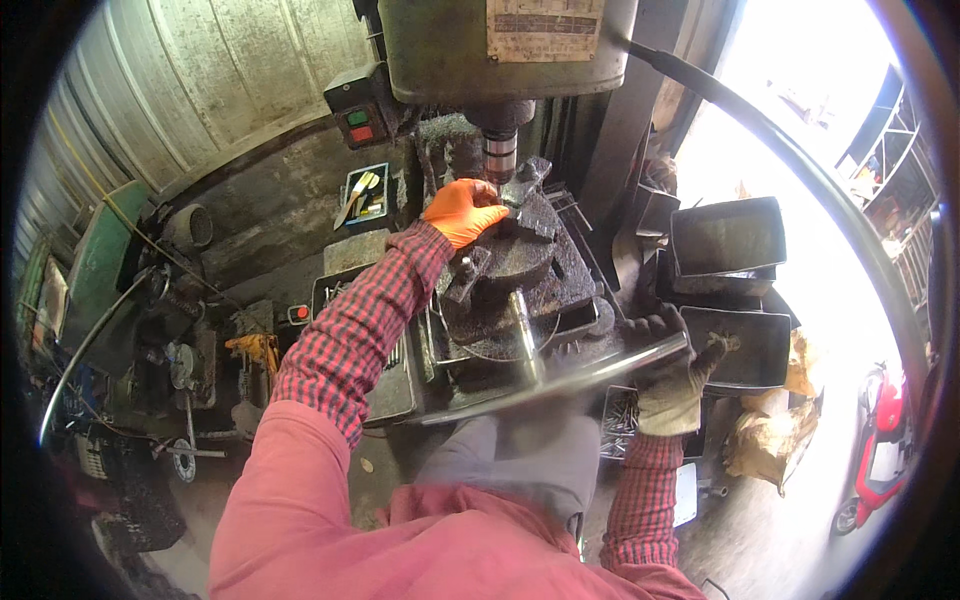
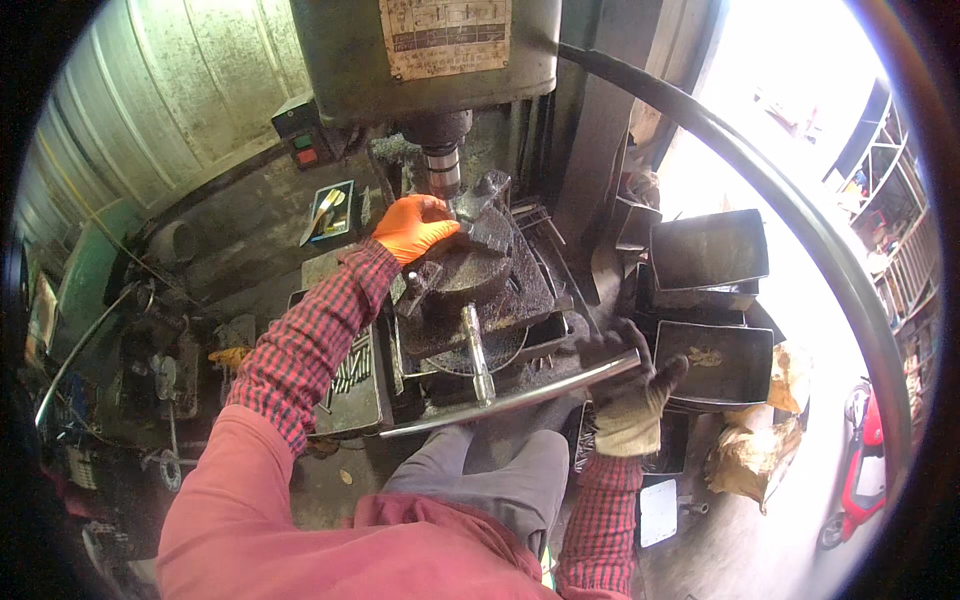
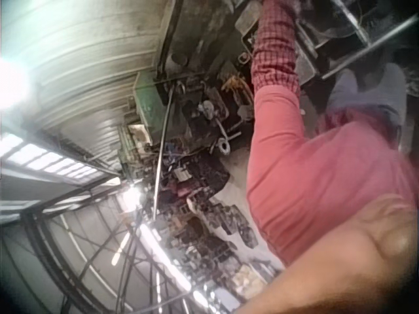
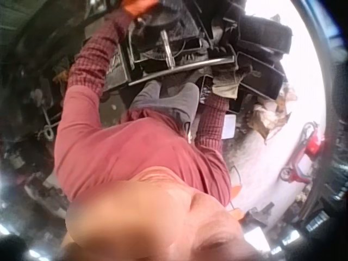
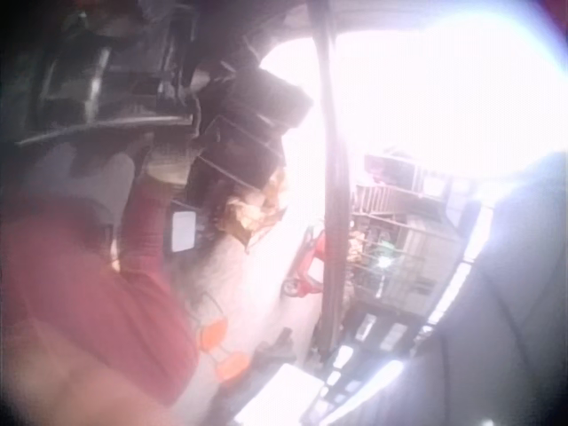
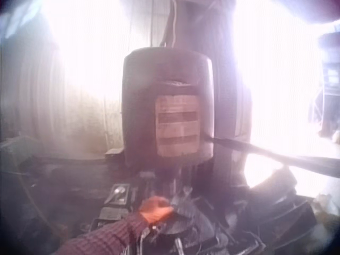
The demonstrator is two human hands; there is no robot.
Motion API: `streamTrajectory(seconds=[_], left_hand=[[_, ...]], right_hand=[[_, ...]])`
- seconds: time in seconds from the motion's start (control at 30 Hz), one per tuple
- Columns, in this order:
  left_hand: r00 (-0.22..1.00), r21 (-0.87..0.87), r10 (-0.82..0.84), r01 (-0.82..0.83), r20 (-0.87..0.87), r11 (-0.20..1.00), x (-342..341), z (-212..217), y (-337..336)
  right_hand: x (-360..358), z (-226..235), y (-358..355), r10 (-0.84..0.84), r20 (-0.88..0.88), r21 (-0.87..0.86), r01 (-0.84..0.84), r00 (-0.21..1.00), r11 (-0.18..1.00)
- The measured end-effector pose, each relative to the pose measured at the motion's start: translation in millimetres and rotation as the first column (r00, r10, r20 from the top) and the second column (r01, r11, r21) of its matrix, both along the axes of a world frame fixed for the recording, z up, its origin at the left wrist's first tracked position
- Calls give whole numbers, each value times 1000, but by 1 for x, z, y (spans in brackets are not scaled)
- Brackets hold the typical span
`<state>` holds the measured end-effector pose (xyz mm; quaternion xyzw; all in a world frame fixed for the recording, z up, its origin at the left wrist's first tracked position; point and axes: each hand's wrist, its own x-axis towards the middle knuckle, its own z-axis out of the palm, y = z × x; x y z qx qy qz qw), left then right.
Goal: The person repeatedly places small metal rods into a drill press chuck, operates the machine, and removes the processed rods. They also retrieve rods from a wire basket and apply liquid from a bottle to the chuck area before continuing the cycle.
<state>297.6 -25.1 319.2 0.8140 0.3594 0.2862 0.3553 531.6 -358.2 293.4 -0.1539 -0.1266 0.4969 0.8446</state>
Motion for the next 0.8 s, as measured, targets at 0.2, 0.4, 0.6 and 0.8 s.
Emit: streamTrajectory(seconds=[0.2, 0.4, 0.6, 0.8], left_hand=[[998, 59, 34, -31, -46, 998, 0, 3, -7], [994, -9, 102, -102, 48, 995, 3, 5, -9], [969, -187, -34, 81, 244, 979, 2, -9, 1], [957, -369, 9, 104, 292, 923, 0, -5, 0]], right_hand=[[-106, 98, 18, 418, 908, -416, -172, -24, 893], [-198, -26, 49, 357, 908, -401, -216, -219, 890], [-54, -78, -35, 377, 726, -561, 179, 575, 808], [-119, -26, -30, 459, 888, -457, 136, 21, 879]])
